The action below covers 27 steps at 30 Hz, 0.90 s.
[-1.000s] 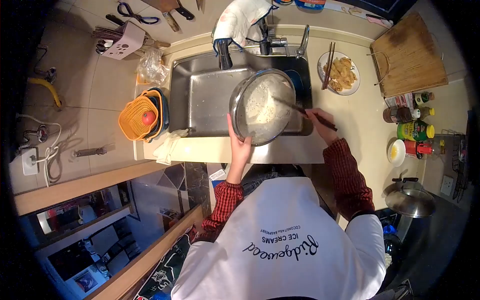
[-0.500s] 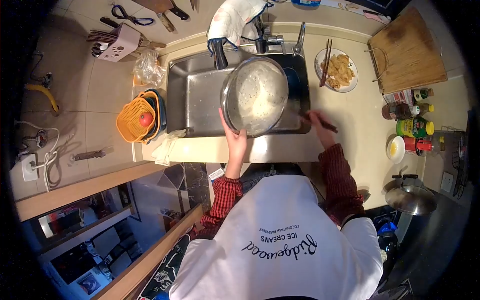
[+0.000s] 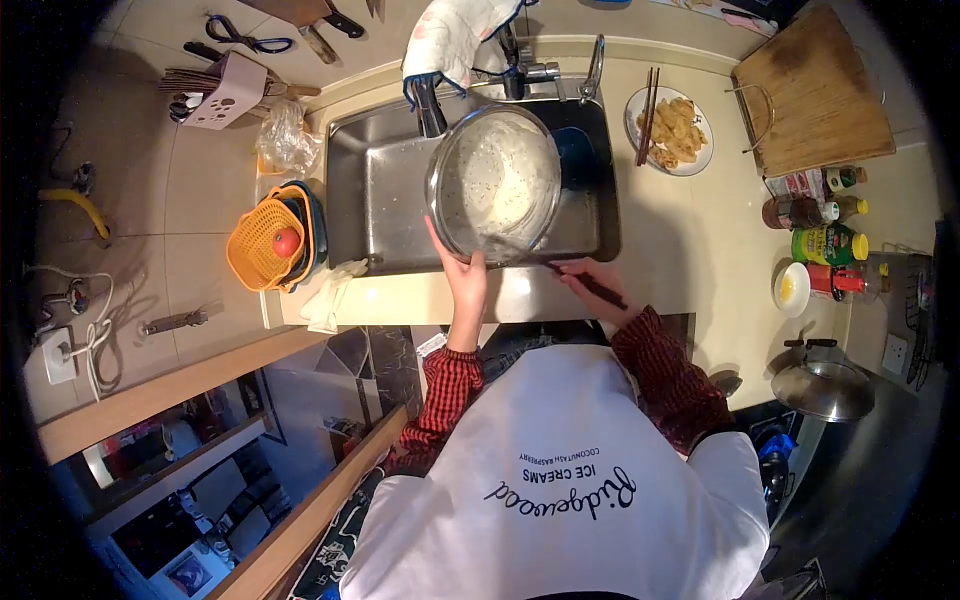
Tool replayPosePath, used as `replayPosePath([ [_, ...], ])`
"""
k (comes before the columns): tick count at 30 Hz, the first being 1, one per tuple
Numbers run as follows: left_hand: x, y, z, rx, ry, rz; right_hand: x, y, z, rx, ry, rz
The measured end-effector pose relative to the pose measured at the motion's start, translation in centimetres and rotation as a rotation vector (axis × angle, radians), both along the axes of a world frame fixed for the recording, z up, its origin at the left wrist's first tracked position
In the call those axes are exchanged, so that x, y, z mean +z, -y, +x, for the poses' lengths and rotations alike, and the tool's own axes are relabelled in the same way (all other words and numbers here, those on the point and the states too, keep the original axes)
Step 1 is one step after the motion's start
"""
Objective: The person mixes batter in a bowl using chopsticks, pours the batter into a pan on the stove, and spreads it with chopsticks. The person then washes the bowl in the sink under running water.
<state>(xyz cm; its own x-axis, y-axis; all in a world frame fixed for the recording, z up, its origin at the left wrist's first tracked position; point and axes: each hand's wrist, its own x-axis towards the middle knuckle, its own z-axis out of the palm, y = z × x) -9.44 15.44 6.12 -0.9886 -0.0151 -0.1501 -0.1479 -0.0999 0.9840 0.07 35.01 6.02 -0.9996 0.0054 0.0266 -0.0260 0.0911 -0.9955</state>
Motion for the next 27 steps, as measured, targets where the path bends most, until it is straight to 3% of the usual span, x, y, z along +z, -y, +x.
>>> replayPosePath([
  [1,0.1,0.1,-0.2,0.001,0.012,0.019,0.3,-0.6,-0.3,-0.002,-0.001,0.000],
  [3,-0.7,0.4,-0.3,-0.006,-0.008,0.004,0.4,-2.0,-0.8,-0.122,0.311,0.225],
  [4,-1.0,0.6,-0.3,-0.014,-0.026,-0.013,0.3,-1.5,-0.6,-0.120,0.314,0.224],
  [6,-1.0,0.5,0.1,-0.015,-0.041,-0.001,-0.1,-0.1,-0.1,-0.067,-0.061,0.070],
  [9,-0.7,0.5,0.2,-0.001,-0.016,0.063,0.5,0.0,0.6,0.001,-0.227,0.123],
  [10,-0.6,0.4,0.2,0.021,0.026,0.116,0.3,-0.4,0.3,0.001,-0.227,0.123],
  [12,-0.2,0.0,0.4,0.033,-0.001,0.103,0.0,-1.7,-0.7,-0.157,0.206,0.130],
  [15,-0.6,0.2,0.3,0.033,-0.069,0.037,1.4,-0.5,0.3,0.022,0.028,0.079],
  [17,-0.6,0.3,0.3,0.025,-0.110,-0.006,1.5,-1.7,-0.2,-0.005,0.051,0.109],
  [19,2.1,0.2,0.0,-0.053,0.180,0.117,1.5,-4.0,-1.7,-0.058,0.146,0.150],
  [20,0.7,1.0,-0.4,-0.075,0.156,0.029,1.7,-5.5,-3.1,-0.087,0.218,0.157],
  [21,1.2,1.4,-1.2,-0.077,0.157,0.026,1.9,-7.1,-4.5,-0.071,0.153,0.173],
  [23,3.3,2.3,-3.0,-0.276,0.432,-0.230,3.5,-9.6,-7.6,0.027,0.015,0.123],
  [24,4.2,2.7,-4.0,-0.368,0.454,-0.313,5.1,-10.6,-9.2,0.067,-0.034,0.243],
  [27,5.5,3.3,-6.6,-0.500,0.469,-0.258,5.8,-12.9,-11.8,0.208,-0.076,0.458],
])
